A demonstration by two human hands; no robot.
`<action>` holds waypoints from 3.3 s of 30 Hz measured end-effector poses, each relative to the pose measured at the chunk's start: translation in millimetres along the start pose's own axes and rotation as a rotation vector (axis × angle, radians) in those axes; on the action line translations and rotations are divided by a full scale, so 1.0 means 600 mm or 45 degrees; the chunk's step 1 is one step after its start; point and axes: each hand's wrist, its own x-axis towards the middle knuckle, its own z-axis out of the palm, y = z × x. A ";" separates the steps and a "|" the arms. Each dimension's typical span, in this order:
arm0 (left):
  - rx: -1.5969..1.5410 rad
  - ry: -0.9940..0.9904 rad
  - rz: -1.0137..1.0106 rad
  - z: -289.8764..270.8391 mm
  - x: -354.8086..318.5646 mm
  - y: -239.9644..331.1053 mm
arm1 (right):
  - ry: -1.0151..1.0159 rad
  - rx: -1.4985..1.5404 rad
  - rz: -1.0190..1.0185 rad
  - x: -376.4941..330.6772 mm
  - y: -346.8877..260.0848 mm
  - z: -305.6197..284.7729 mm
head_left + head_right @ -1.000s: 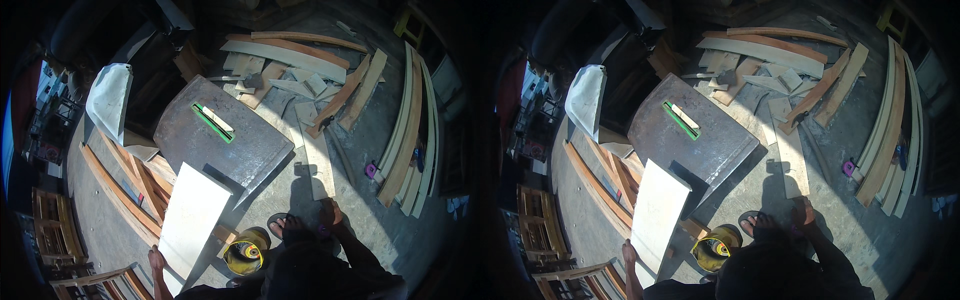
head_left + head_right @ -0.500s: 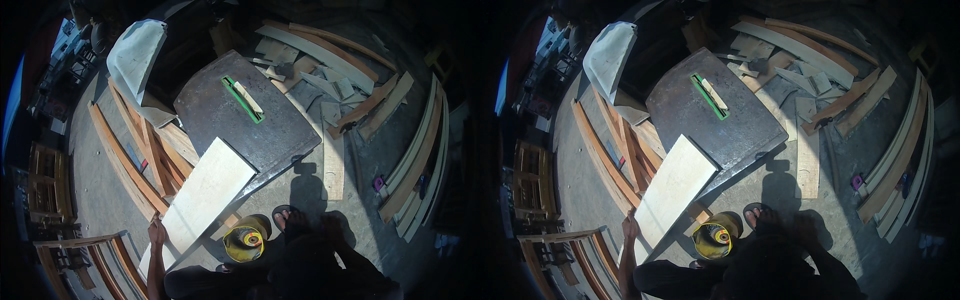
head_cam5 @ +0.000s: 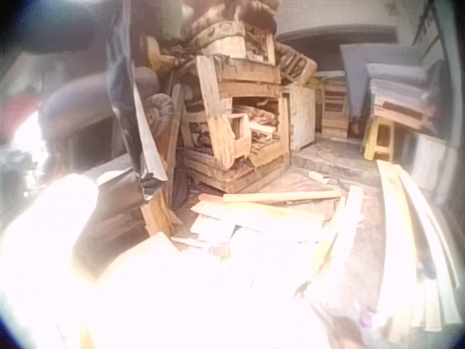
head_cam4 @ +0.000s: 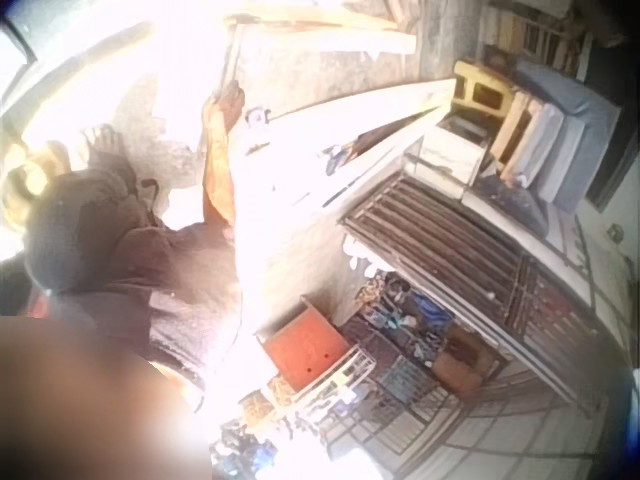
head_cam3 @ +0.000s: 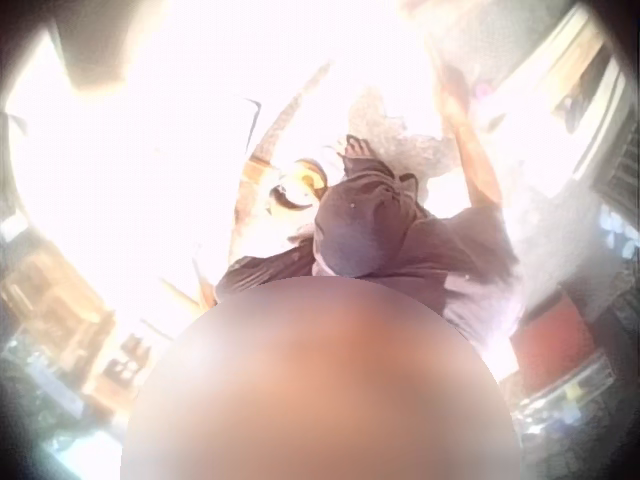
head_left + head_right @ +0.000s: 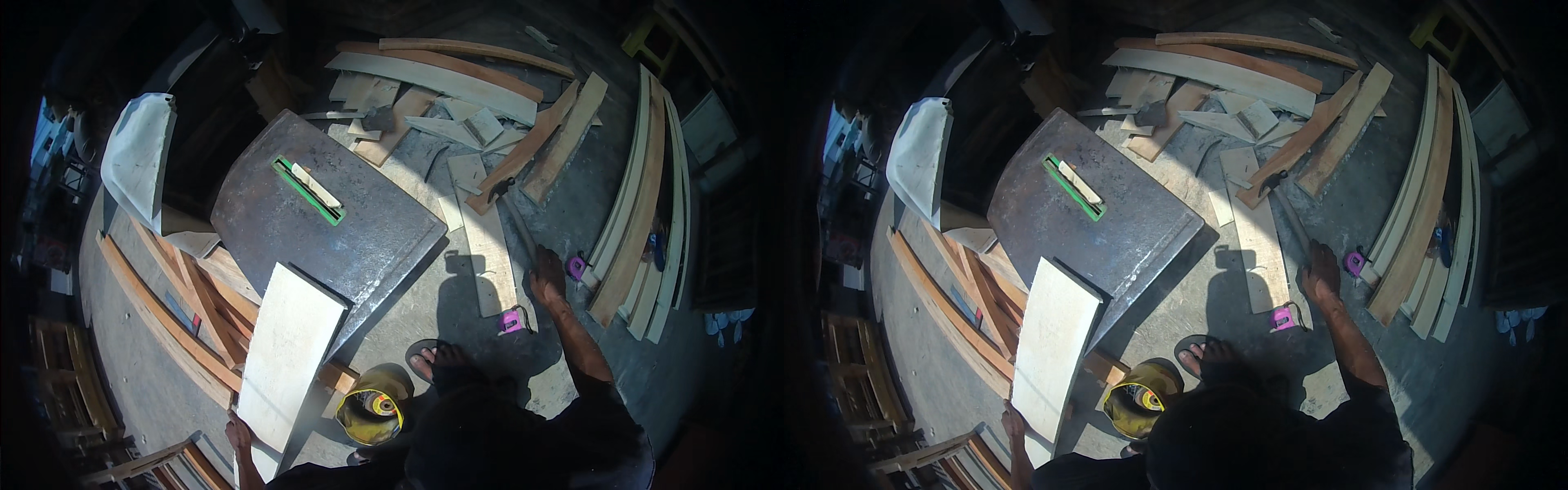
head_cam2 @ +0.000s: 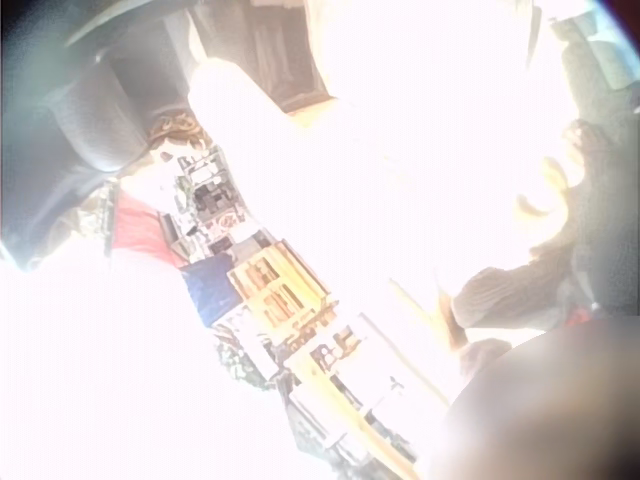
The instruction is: The person measures and marks a wooden plank, then uses a hammer and nails to attach it to a wooden frame structure. They repeatedly hammer nails into the plank to secure it to the frame.
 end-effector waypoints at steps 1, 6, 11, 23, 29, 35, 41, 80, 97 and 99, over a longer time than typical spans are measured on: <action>0.003 -0.026 -0.010 -0.002 -0.005 0.001 | -0.104 0.039 0.074 0.016 0.016 0.024; 0.284 0.031 0.291 -0.039 -0.060 0.021 | -0.393 0.173 0.249 0.093 0.119 0.100; -0.093 -0.062 0.038 -0.171 -0.136 0.077 | -0.412 0.200 0.149 0.139 0.199 0.080; 0.009 -0.130 -0.103 -0.502 -0.409 -0.078 | -0.801 0.005 0.439 0.014 -0.173 -0.633; 0.187 -0.263 -0.171 -0.520 -0.610 -0.196 | -1.304 -0.426 -0.307 -0.037 -0.306 -0.765; -0.882 -0.625 -0.385 -0.519 -0.826 -0.268 | -1.556 -0.501 -0.443 -0.141 -0.371 -0.899; -1.025 -0.799 -1.033 -0.472 -0.956 -0.328 | -1.381 -0.443 0.080 -0.161 -0.434 -0.956; -0.626 -0.128 -1.349 -0.985 -0.851 -0.703 | -1.752 -0.154 -0.745 -0.473 -1.412 -0.710; -0.308 0.457 -1.491 -1.314 -0.530 -1.046 | -1.667 0.631 -1.092 -0.479 -2.326 -0.823; -0.261 0.448 -1.457 -1.352 -0.460 -1.115 | -1.677 0.459 -1.106 -0.463 -2.372 -0.815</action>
